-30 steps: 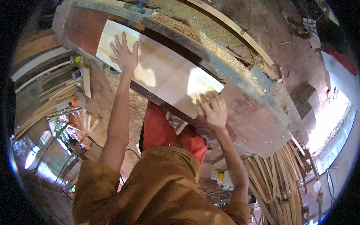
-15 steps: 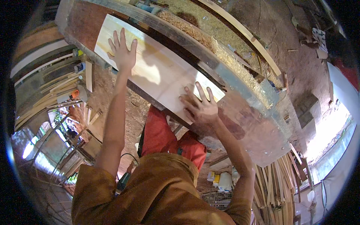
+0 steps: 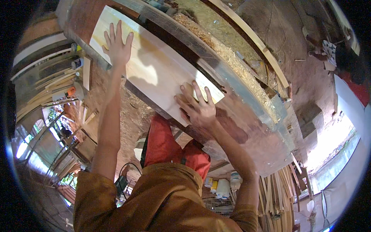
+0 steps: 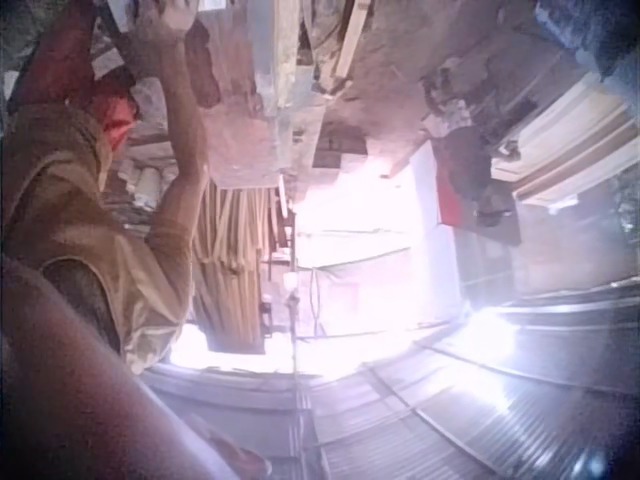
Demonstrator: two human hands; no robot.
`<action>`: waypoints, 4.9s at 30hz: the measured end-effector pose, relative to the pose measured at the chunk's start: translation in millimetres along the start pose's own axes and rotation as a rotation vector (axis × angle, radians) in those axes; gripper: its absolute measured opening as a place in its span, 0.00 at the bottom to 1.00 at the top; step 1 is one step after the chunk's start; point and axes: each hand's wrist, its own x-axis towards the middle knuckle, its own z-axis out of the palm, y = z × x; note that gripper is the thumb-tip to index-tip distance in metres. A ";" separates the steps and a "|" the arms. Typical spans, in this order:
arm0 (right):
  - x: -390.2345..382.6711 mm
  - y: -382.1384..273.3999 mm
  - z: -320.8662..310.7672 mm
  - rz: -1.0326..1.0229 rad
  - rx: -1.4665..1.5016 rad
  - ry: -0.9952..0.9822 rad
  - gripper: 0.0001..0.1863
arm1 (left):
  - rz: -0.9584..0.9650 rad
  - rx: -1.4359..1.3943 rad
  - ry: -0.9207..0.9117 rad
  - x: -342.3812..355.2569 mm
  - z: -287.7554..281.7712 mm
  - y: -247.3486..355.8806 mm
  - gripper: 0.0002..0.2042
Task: The person feeds wooden boards through a surface planer machine multiple times to smooth the wood. They flip the boards to plane different sides and set them aside once finished.
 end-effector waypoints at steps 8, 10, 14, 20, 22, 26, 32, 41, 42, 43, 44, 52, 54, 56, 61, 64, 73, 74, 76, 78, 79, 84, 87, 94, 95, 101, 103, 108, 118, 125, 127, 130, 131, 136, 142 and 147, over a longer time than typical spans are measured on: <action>36.8 -5.5 11.1 -0.013 -0.046 0.050 0.32 | 0.012 -0.008 0.058 27.5 7.4 -26.6 0.36; 44.0 -6.2 12.7 -0.020 -0.042 0.039 0.31 | 0.005 -0.006 0.065 34.4 7.7 -32.1 0.36; 62.6 -7.3 14.5 -0.039 -0.033 0.064 0.31 | 0.017 -0.033 0.077 45.9 10.0 -44.8 0.37; 90.9 -12.9 13.5 -0.047 -0.027 0.078 0.29 | 0.013 0.094 0.062 62.0 -0.5 -53.3 0.41; 98.1 -14.7 14.1 -0.055 -0.027 0.067 0.28 | 0.010 0.072 0.063 66.8 -5.8 -57.3 0.41; 119.6 -23.4 12.0 -0.045 -0.028 0.037 0.28 | -0.023 0.005 0.070 82.2 -8.9 -64.7 0.38; 144.1 -29.5 28.0 -0.083 -0.058 0.108 0.28 | 0.028 -0.015 0.127 106.6 4.8 -95.8 0.40; 179.6 -39.7 29.5 -0.087 -0.134 0.033 0.27 | -0.768 -0.512 0.276 34.2 55.8 -216.3 0.45; 184.5 -41.5 29.9 -0.096 -0.137 0.019 0.27 | -0.860 -0.503 0.187 29.8 59.8 -219.5 0.44; 189.3 -43.0 30.9 -0.089 -0.155 0.024 0.27 | -0.821 -0.554 0.177 30.7 63.6 -224.1 0.44; 191.4 -43.9 32.3 -0.082 -0.175 0.018 0.27 | -0.790 -0.607 0.160 28.2 61.0 -220.0 0.44; 230.2 -50.8 44.7 -0.103 -0.300 0.054 0.28 | -0.728 -0.713 0.086 41.3 60.6 -207.3 0.46; 240.8 -62.6 50.8 -0.135 -0.309 0.042 0.27 | -0.731 -0.662 0.292 35.4 104.4 -243.4 0.47; 249.6 -72.8 58.7 -0.173 -0.318 0.051 0.28 | -0.710 -0.543 0.356 29.4 118.0 -270.2 0.47; 265.8 -56.5 61.9 -0.143 -0.420 0.030 0.30 | -0.714 -0.874 0.262 41.0 61.0 -201.7 0.48; 278.4 -59.8 67.7 -0.181 -0.389 0.068 0.31 | -0.810 -0.901 0.114 36.6 57.7 -208.7 0.47; 310.0 -64.8 70.7 -0.198 -0.407 0.023 0.31 | -0.607 -0.946 0.364 32.4 42.7 -216.2 0.45; 313.4 -65.8 73.3 -0.205 -0.395 0.031 0.31 | -0.604 -1.202 -0.075 33.9 39.9 -237.2 0.47; 320.3 -68.6 77.4 -0.225 -0.376 0.030 0.32 | -0.592 -1.431 -0.524 26.2 46.9 -243.0 0.48; 327.6 -72.4 80.8 -0.230 -0.373 0.031 0.32 | -0.760 -0.789 0.343 18.0 62.3 -213.9 0.53; 332.1 -69.0 81.3 -0.227 -0.384 0.032 0.32 | -0.764 -0.792 0.340 19.2 57.7 -216.4 0.53; 351.5 -65.1 79.3 -0.244 -0.360 0.060 0.32 | -0.595 -0.951 0.472 30.7 77.4 -211.4 0.59; 361.6 -60.6 81.5 -0.271 -0.362 0.067 0.32 | -0.747 -0.919 0.145 28.0 62.0 -212.1 0.60; 381.1 -65.0 84.1 -0.277 -0.359 0.066 0.32 | -0.674 -1.036 0.410 27.0 87.9 -205.2 0.55; 387.6 -66.3 85.3 -0.285 -0.340 0.075 0.32 | -0.734 -0.981 0.351 31.2 86.0 -206.7 0.54; 449.3 -69.8 94.4 -0.238 -0.390 0.043 0.35 | -0.673 -1.049 0.197 32.6 64.3 -213.8 0.54; 473.4 -72.6 97.2 -0.210 -0.410 0.043 0.36 | -0.658 -1.079 0.113 31.2 71.5 -210.7 0.53; 518.3 -50.9 87.4 -0.057 -0.081 0.184 0.39 | -0.692 -0.927 0.340 29.6 69.6 -215.5 0.51; 541.6 -121.3 57.5 0.214 -0.306 0.132 0.44 | -0.748 -1.571 0.163 12.6 47.8 -234.3 0.48; 560.3 -86.0 56.6 0.252 -0.497 0.049 0.26 | -0.712 -1.864 -0.266 17.4 28.1 -240.8 0.54; 553.6 -110.8 54.5 0.241 -0.443 -0.114 0.30 | -0.789 -1.819 -0.321 8.3 20.6 -243.7 0.54; 536.4 -158.1 71.5 0.256 -0.215 -0.178 0.34 | -0.933 -1.790 -0.245 8.4 15.5 -251.8 0.53; 526.5 -173.4 82.0 0.253 -0.137 -0.195 0.34 | -0.847 -1.893 -0.272 5.0 15.0 -259.2 0.51; 505.9 -183.9 115.2 0.174 -0.025 -0.191 0.35 | -0.941 -1.632 -0.389 -2.1 -16.6 -313.4 0.41; 453.8 -274.1 85.2 0.412 0.404 -0.324 0.38 | -0.725 -1.242 -0.115 -53.8 -142.7 -315.7 0.35; 360.1 -274.2 51.7 0.714 1.555 -0.397 0.34 | -0.683 -0.666 -0.090 -57.3 -315.2 -135.6 0.30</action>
